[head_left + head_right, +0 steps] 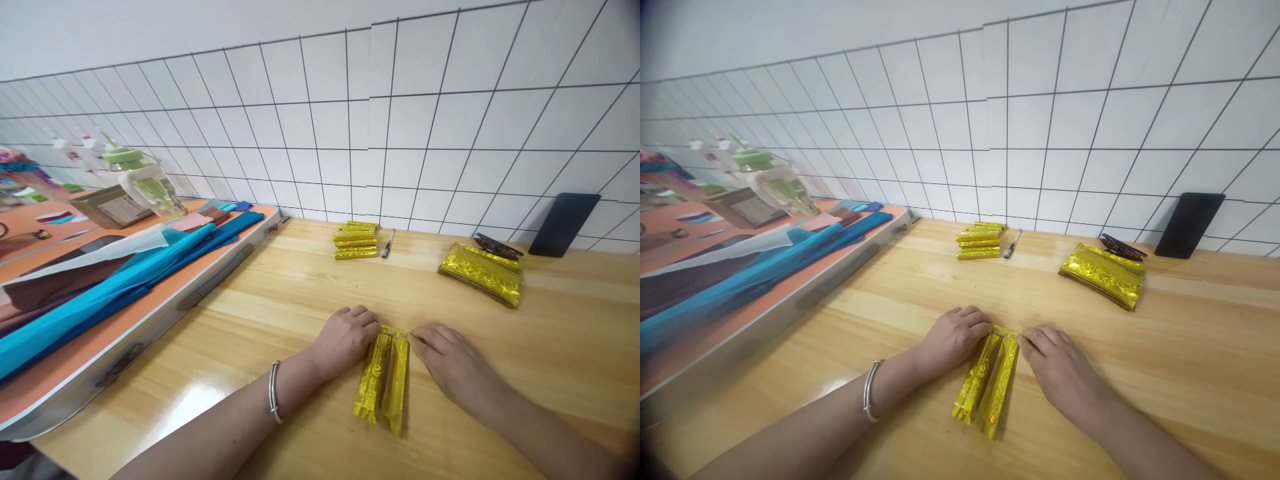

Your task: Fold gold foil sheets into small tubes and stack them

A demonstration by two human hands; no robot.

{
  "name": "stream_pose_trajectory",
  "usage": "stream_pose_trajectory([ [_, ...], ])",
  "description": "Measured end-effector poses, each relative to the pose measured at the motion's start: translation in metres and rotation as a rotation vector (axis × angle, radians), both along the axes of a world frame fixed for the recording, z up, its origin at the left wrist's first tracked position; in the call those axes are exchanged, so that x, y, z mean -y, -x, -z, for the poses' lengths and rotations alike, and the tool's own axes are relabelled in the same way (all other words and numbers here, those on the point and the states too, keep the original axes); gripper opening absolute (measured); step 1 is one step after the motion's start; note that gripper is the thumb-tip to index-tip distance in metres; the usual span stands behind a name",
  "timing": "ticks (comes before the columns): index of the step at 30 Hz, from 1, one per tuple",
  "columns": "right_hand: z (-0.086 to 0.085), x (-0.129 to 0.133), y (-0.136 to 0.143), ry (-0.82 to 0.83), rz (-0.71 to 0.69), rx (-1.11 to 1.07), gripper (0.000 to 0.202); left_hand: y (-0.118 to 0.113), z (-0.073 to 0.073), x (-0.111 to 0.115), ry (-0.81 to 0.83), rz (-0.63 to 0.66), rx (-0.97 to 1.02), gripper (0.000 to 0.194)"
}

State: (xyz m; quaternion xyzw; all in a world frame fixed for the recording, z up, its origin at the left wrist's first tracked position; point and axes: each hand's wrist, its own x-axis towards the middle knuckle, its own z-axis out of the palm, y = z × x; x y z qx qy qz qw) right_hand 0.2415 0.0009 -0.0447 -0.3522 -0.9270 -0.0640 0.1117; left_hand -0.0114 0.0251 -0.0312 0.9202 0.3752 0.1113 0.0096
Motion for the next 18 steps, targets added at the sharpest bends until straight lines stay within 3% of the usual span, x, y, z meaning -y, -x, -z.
stream_pose_trajectory([
  [6, 0.002, -0.002, -0.004, 0.022, -0.055, 0.0, 0.037, -0.004, -0.008, 0.01, 0.015, -0.032, 0.006, 0.016],
  [12, -0.008, 0.005, 0.004, -0.007, 0.017, -0.043, 0.03, -0.006, -0.011, 0.014, 0.032, -0.038, -0.006, 0.021],
  [18, -0.013, 0.009, 0.006, -0.007, 0.047, -0.011, 0.033, 0.016, -0.005, 0.005, 0.101, 0.111, 0.074, 0.034],
])
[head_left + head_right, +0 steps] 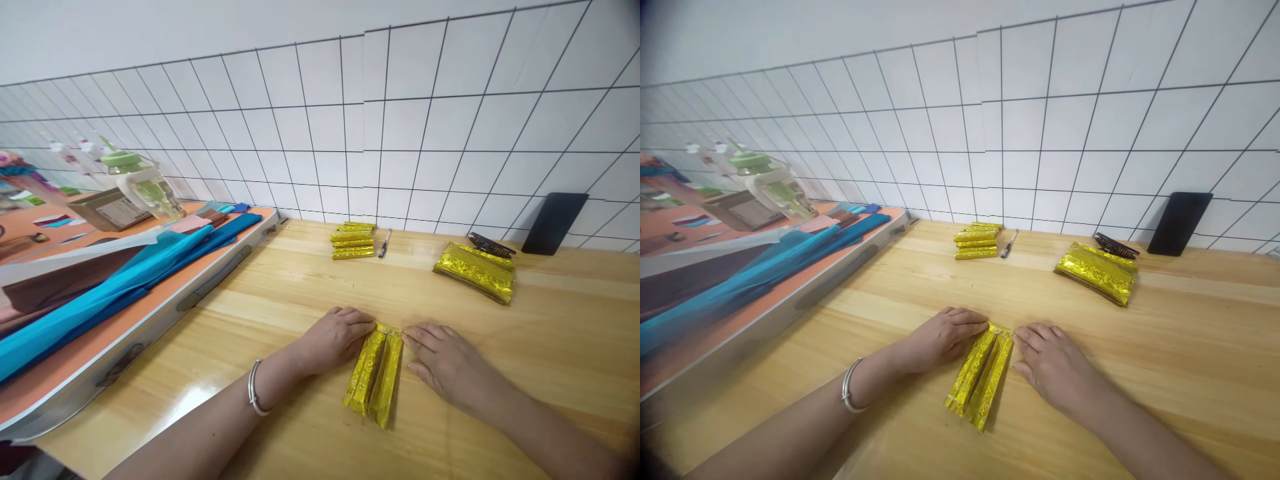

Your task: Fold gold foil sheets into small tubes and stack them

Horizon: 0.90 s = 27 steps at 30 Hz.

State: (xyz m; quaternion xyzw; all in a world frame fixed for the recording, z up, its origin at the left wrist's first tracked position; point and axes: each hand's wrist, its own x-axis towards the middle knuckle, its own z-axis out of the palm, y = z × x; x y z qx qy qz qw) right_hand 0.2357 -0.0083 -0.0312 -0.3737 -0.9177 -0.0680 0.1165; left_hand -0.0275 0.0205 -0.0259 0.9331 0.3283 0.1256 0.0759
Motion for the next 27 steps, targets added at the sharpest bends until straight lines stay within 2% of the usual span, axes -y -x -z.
stream_pose_trajectory([
  [4, 0.0, -0.011, -0.009, 0.048, -0.007, 0.031, 0.034, 0.008, 0.003, -0.002, 0.003, 0.024, -0.005, 0.04],
  [9, 0.006, -0.024, -0.018, 0.058, -0.011, 0.073, 0.038, -0.001, 0.001, 0.002, -0.029, -0.029, -0.017, 0.038],
  [15, 0.007, -0.022, -0.017, 0.068, -0.018, 0.1, 0.039, -0.01, -0.004, 0.005, -0.088, -0.068, -0.039, 0.032],
  [21, 0.01, -0.022, -0.018, 0.066, -0.036, 0.072, 0.041, -0.003, 0.002, 0.006, -0.103, -0.009, -0.064, 0.037],
  [27, 0.009, -0.025, -0.023, 0.057, -0.033, 0.046, 0.04, 0.0, -0.002, 0.01, -0.086, 0.069, -0.06, 0.041],
])
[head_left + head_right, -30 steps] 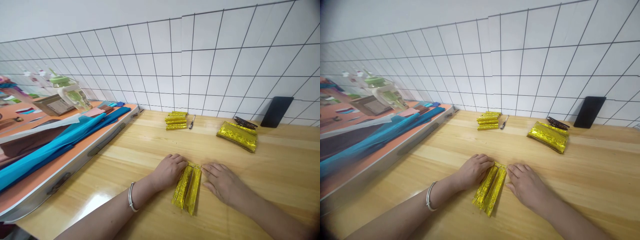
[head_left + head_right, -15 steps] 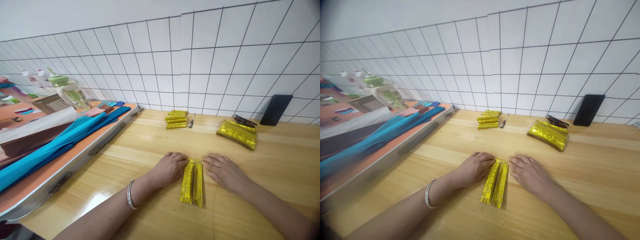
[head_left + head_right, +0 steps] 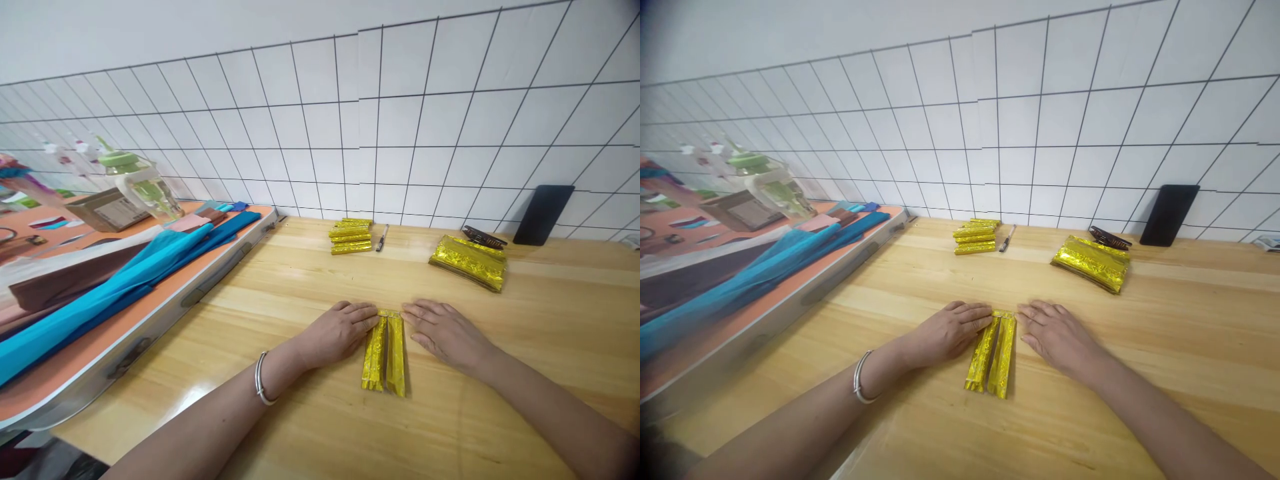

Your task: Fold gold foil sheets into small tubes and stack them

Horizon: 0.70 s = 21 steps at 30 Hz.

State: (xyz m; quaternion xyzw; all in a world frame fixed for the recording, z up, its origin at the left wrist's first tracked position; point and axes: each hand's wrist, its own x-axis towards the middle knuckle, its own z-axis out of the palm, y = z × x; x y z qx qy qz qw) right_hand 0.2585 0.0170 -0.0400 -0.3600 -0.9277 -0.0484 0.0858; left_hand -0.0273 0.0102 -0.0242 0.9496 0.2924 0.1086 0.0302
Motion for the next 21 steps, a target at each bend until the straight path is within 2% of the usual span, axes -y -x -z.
stream_pose_trajectory([
  [5, 0.0, -0.006, -0.006, 0.011, 0.05, 0.023, 0.04, 0.003, -0.006, 0.001, 0.076, 0.067, -0.009, 0.043],
  [11, 0.001, -0.005, -0.005, 0.014, 0.072, -0.016, 0.039, 0.008, -0.014, 0.002, 0.145, 0.143, -0.05, 0.066],
  [21, 0.003, 0.005, -0.003, -0.023, 0.04, -0.006, 0.041, 0.006, -0.012, 0.002, 0.147, 0.128, -0.054, 0.062],
])
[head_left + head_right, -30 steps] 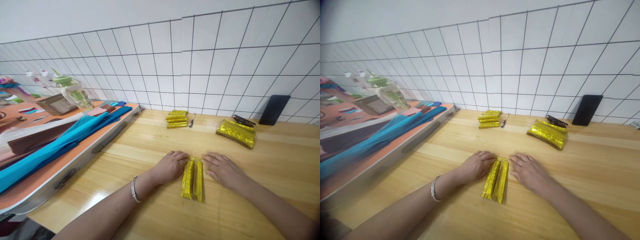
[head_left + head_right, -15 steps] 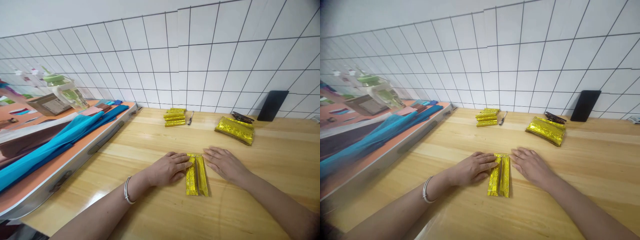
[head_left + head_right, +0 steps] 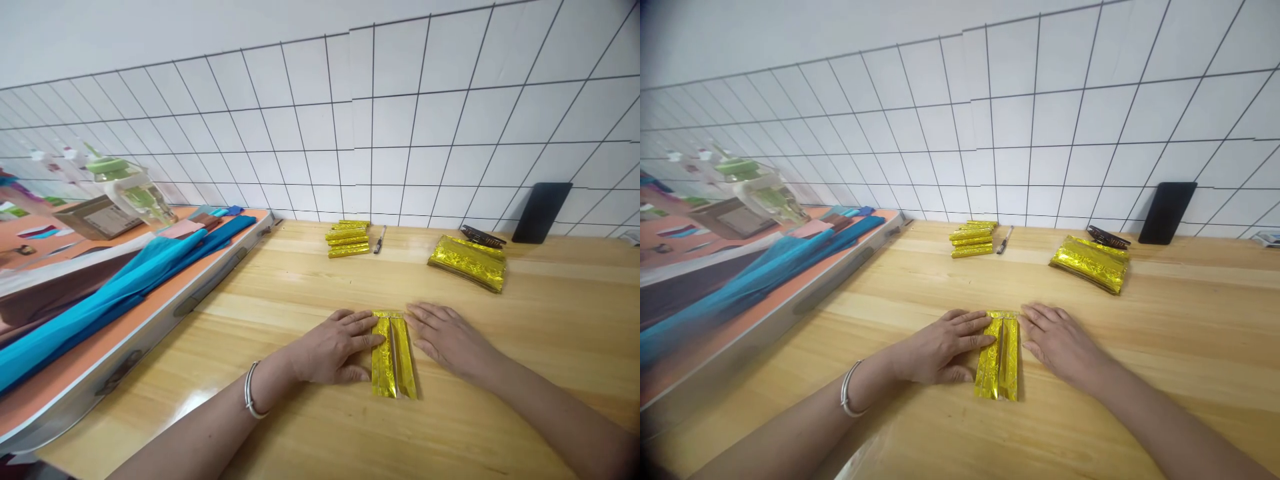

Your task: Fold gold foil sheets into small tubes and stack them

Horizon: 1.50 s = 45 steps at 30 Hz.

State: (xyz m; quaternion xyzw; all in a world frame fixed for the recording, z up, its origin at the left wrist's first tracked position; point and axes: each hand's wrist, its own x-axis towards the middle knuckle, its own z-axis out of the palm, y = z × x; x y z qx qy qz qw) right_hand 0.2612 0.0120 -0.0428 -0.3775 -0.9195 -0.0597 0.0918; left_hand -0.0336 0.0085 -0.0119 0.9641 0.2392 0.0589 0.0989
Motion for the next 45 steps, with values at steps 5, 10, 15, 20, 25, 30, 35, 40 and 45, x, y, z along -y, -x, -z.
stream_pose_trajectory([
  [5, 0.001, 0.01, 0.003, -0.001, -0.057, 0.006, 0.039, 0.001, 0.003, -0.002, -0.011, -0.004, 0.033, 0.06],
  [10, -0.005, 0.018, 0.007, 0.024, -0.107, 0.044, 0.043, 0.002, 0.006, -0.003, -0.003, 0.0, 0.047, 0.061],
  [15, -0.009, 0.021, 0.011, -0.022, -0.174, 0.029, 0.043, 0.004, 0.009, -0.006, 0.013, -0.002, 0.048, 0.062],
  [20, -0.02, 0.025, 0.012, -0.061, -0.288, 0.007, 0.046, 0.004, 0.01, -0.009, 0.028, -0.003, 0.054, 0.063],
  [25, -0.021, 0.03, 0.018, -0.044, -0.366, -0.014, 0.038, 0.003, 0.01, -0.009, 0.041, -0.02, 0.048, 0.064],
  [30, -0.011, 0.034, 0.02, -0.034, -0.37, -0.056, 0.032, 0.003, 0.01, -0.008, 0.038, -0.017, 0.028, 0.064],
  [35, -0.008, 0.032, 0.018, -0.05, -0.327, -0.112, 0.03, 0.002, 0.006, -0.003, 0.005, -0.011, 0.016, 0.068],
  [40, -0.008, 0.028, 0.017, -0.026, -0.272, -0.188, 0.031, -0.009, 0.005, 0.007, -0.035, 0.018, 0.083, 0.065],
  [45, -0.003, 0.024, 0.015, 0.08, -0.249, -0.319, 0.035, -0.02, 0.01, 0.016, -0.069, 0.055, 0.173, 0.05],
])
